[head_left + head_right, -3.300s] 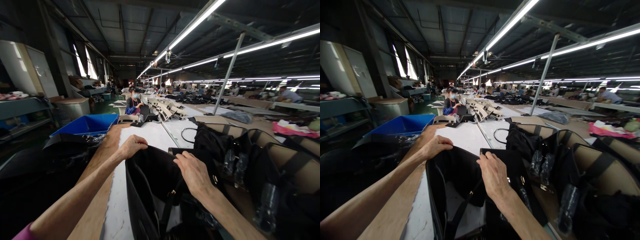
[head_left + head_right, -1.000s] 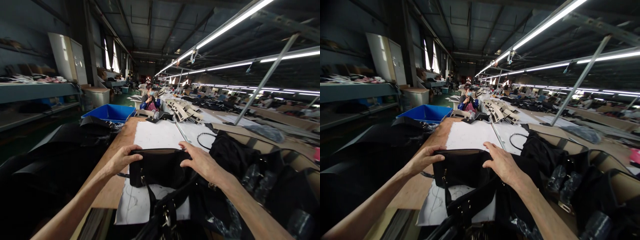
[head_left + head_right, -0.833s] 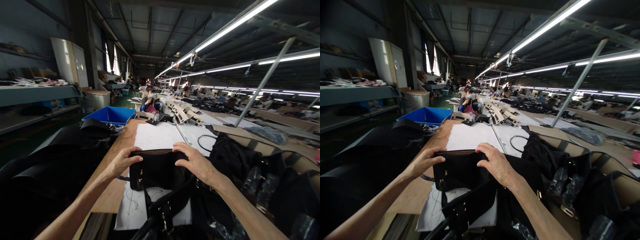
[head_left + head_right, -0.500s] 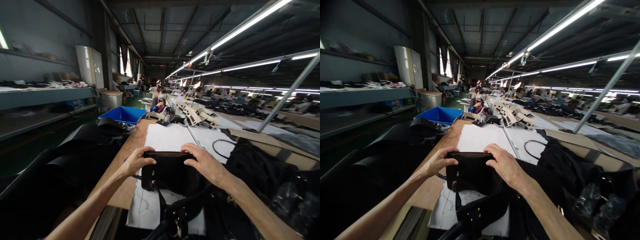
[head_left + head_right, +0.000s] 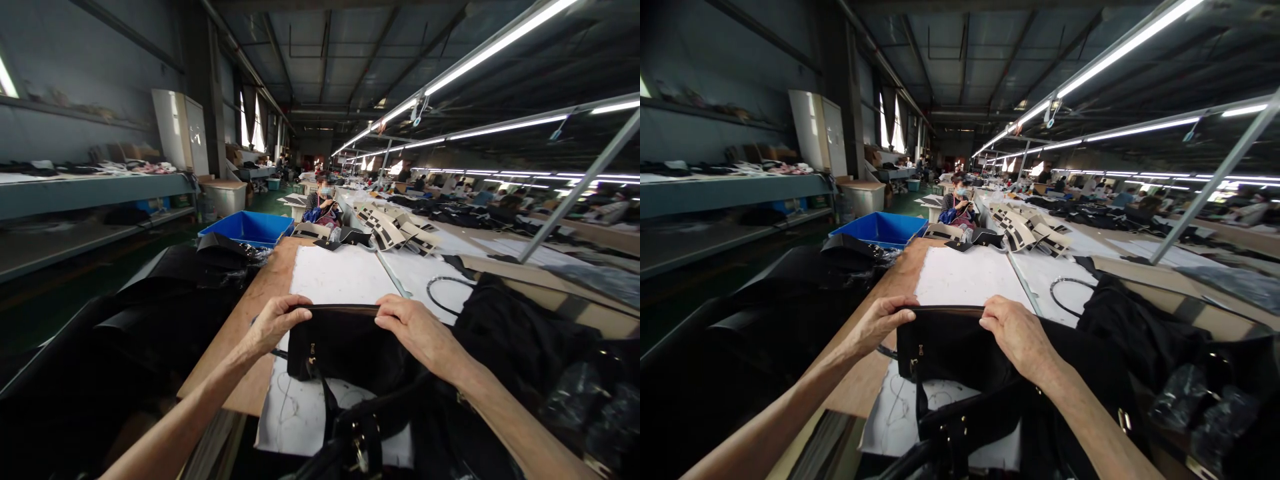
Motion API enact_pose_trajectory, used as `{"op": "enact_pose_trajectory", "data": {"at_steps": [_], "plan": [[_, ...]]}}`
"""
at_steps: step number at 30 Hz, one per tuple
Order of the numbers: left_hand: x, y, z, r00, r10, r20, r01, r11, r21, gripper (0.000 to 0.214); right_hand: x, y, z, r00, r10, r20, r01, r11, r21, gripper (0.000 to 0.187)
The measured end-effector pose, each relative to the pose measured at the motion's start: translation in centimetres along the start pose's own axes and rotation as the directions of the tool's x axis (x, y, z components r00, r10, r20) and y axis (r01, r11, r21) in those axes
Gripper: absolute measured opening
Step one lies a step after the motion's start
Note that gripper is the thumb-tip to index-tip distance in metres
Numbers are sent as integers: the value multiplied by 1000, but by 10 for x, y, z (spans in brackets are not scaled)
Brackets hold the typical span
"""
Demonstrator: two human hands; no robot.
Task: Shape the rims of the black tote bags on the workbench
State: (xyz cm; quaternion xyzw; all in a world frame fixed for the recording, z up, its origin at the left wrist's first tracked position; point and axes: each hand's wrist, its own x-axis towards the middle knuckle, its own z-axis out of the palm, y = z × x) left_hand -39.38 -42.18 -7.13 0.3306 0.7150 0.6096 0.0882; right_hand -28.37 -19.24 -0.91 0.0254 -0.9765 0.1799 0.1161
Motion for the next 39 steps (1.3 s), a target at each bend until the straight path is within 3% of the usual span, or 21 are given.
{"op": "enact_pose_trajectory", "data": {"at_steps": [6,12,20,26,32,39], "plan": [[2,-1,2,999,-22,-37,24,998,51,35,-2,-1,-2,1000,24,5,-24,999,-34,22],[6,9,0,997,-73,18,69,984,162,37,-4,-5,-5,994,97,-47,-100,993,-66,20],[6,24,1,989,103,103,-139,884,447,28,-8,-1,-2,977,174,-122,-181,983,-43,20],[-2,28,4,979,160,126,-203,809,551,29,-12,3,0,984,99,-149,-126,974,-188,20],[-3,29,3,975,158,154,-217,806,551,28,-13,5,1,989,-18,-146,-33,940,-341,21],[-1,26,3,981,132,139,-188,811,554,27,-10,5,3,988,-36,-147,-25,920,-392,20]]}}
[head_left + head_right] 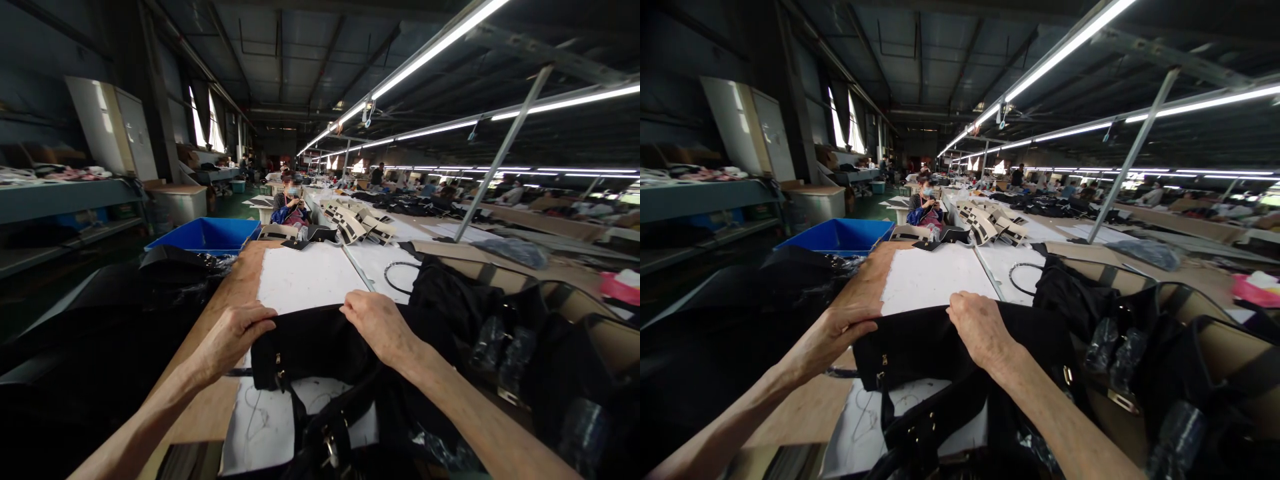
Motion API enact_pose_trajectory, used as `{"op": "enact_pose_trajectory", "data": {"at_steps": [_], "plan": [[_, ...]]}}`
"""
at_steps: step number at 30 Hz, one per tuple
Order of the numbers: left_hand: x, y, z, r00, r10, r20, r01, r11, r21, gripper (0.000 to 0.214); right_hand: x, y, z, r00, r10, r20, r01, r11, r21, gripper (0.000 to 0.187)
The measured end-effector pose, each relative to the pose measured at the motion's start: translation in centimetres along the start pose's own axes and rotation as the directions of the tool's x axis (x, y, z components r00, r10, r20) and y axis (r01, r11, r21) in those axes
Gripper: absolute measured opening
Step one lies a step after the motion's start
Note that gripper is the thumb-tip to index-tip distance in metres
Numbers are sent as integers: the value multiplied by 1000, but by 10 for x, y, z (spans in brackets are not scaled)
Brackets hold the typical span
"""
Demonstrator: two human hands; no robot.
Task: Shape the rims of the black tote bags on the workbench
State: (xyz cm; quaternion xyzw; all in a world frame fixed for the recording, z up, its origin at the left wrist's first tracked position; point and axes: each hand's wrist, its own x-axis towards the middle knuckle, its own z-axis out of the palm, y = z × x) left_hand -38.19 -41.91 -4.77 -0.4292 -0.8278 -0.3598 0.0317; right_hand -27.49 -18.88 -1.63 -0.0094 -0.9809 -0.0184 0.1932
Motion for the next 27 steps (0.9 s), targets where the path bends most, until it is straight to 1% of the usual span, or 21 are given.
{"op": "enact_pose_trajectory", "data": {"at_steps": [5,8,11,17,19,22,25,27], "plan": [[1,6,-3,999,-38,34,40,998,-53,25,3,-1,2,1000,23,6,-23,999,-24,19],[3,11,-3,995,-90,40,93,994,-62,21,4,-1,2,999,32,22,-31,999,-24,20],[6,12,-2,989,-138,55,142,986,-89,18,4,-1,1,999,30,11,-30,999,-24,21],[11,10,-2,966,-209,152,237,950,-203,19,5,-1,2,999,40,2,-40,999,-4,21],[12,12,-2,964,-201,174,235,950,-205,22,6,-1,3,999,40,2,-40,999,-8,21],[12,17,-1,969,-168,183,203,961,-189,26,6,-1,3,999,40,6,-40,999,-16,22],[15,22,1,979,-137,151,160,975,-153,25,7,-1,2,999,46,9,-46,998,-34,22],[20,26,2,985,-125,123,134,988,-71,28,8,-1,2,998,55,20,-53,997,-47,20]]}}
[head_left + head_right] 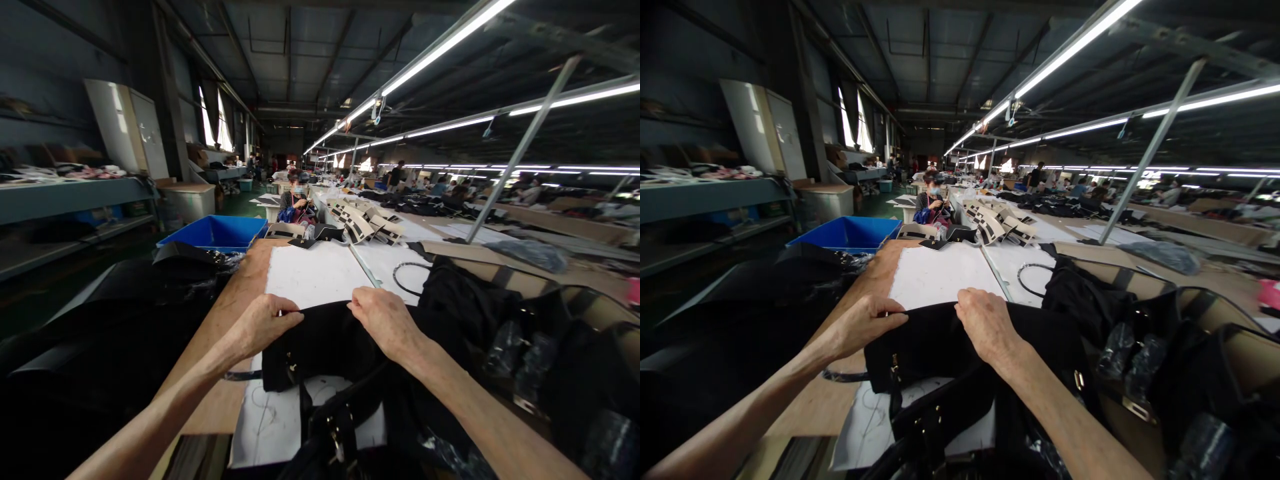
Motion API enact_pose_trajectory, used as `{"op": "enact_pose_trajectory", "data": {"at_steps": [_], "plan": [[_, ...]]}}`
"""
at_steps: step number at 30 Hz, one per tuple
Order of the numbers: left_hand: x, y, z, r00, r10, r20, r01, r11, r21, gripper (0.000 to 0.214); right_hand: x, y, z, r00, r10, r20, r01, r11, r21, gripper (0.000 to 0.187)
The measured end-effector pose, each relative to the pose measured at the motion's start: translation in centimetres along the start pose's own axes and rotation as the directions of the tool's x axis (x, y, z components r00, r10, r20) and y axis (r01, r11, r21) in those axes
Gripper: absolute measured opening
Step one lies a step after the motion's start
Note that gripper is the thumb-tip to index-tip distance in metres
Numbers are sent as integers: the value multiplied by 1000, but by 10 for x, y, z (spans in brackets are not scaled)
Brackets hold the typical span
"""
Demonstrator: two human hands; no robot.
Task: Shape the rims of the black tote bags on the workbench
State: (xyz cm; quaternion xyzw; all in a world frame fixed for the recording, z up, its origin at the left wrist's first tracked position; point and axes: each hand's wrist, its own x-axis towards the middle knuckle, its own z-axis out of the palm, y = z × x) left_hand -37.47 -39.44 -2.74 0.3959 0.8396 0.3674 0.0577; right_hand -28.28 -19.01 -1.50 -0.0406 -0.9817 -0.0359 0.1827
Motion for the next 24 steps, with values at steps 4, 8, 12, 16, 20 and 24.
{"op": "enact_pose_trajectory", "data": {"at_steps": [4,8,12,16,20,24], "plan": [[14,12,5,1000,30,1,-29,972,234,27,3,-2,-1,1000,17,19,-17,1000,-9,18],[34,28,21,993,100,55,-114,898,426,23,5,-4,-3,999,40,34,-41,999,25,16],[49,42,32,981,130,145,-187,838,513,22,-4,5,-9,984,157,82,-171,963,210,22],[54,43,32,967,173,185,-242,845,476,20,-30,22,-17,912,336,235,-401,852,338,46],[56,39,33,962,183,204,-257,865,432,20,-52,26,-25,880,396,262,-466,826,317,29],[60,42,29,931,218,294,-306,904,297,15,-53,27,-28,874,388,291,-468,832,298,15]]}}
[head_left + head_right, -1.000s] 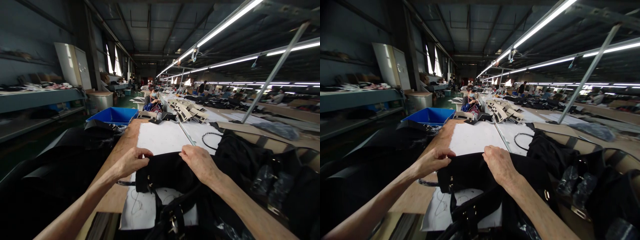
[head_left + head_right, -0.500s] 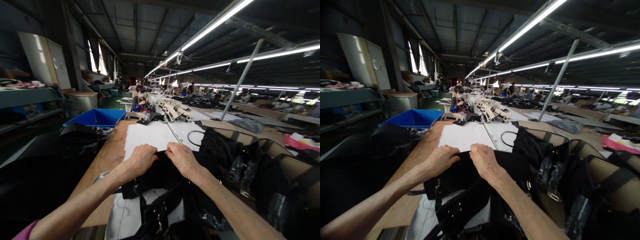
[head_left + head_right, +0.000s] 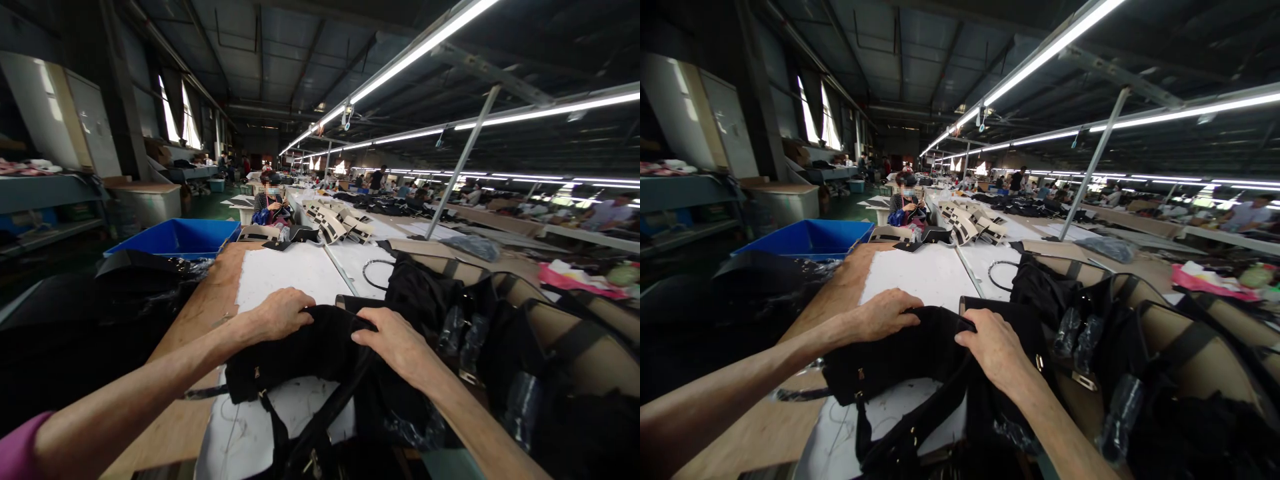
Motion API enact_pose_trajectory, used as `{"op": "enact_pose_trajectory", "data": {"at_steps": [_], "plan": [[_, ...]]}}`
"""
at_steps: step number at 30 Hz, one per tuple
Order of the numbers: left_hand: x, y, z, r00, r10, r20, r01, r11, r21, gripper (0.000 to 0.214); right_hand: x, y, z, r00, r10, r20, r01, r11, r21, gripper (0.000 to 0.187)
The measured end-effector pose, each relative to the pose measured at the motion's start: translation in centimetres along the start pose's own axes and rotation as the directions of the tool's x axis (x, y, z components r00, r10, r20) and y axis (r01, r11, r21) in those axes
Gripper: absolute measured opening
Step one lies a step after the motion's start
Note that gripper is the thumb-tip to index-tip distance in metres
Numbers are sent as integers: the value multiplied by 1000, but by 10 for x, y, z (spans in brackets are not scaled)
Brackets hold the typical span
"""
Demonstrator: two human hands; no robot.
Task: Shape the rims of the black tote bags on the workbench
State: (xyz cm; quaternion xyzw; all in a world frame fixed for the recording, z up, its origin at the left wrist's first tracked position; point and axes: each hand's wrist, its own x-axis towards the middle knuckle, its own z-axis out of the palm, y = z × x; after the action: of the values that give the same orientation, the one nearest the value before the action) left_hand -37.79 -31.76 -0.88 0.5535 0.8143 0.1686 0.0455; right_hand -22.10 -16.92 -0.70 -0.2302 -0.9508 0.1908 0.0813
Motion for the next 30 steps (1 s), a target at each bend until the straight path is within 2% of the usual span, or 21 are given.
{"op": "enact_pose_trajectory", "data": {"at_steps": [2,4,7,11,14,17,21,26,30], "plan": [[-2,0,-6,997,42,63,-36,995,-94,13,7,3,-2,999,-34,8,34,999,11,14],[-7,-1,-11,989,61,134,-37,984,-176,14,17,7,-3,992,-126,29,125,992,34,15],[-20,-5,-12,979,29,200,29,959,-281,15,31,12,-4,963,-257,85,252,965,66,15],[-35,-9,-5,966,-44,253,158,880,-449,18,37,13,-1,951,-288,112,278,956,91,15],[-40,-4,-2,972,-81,219,171,887,-429,19,29,9,0,953,-292,81,279,950,141,16],[-44,5,-2,983,-124,133,162,931,-328,18,14,-1,0,960,-278,-38,281,945,169,28],[-48,13,-3,985,-155,70,169,945,-280,18,1,-19,3,913,-370,-172,390,916,98,24],[-52,15,1,981,-187,52,194,943,-271,18,3,-28,17,876,-455,-162,459,888,-10,21],[-52,15,2,980,-198,21,197,947,-254,18,3,-30,23,848,-487,-209,476,873,-106,23]]}}
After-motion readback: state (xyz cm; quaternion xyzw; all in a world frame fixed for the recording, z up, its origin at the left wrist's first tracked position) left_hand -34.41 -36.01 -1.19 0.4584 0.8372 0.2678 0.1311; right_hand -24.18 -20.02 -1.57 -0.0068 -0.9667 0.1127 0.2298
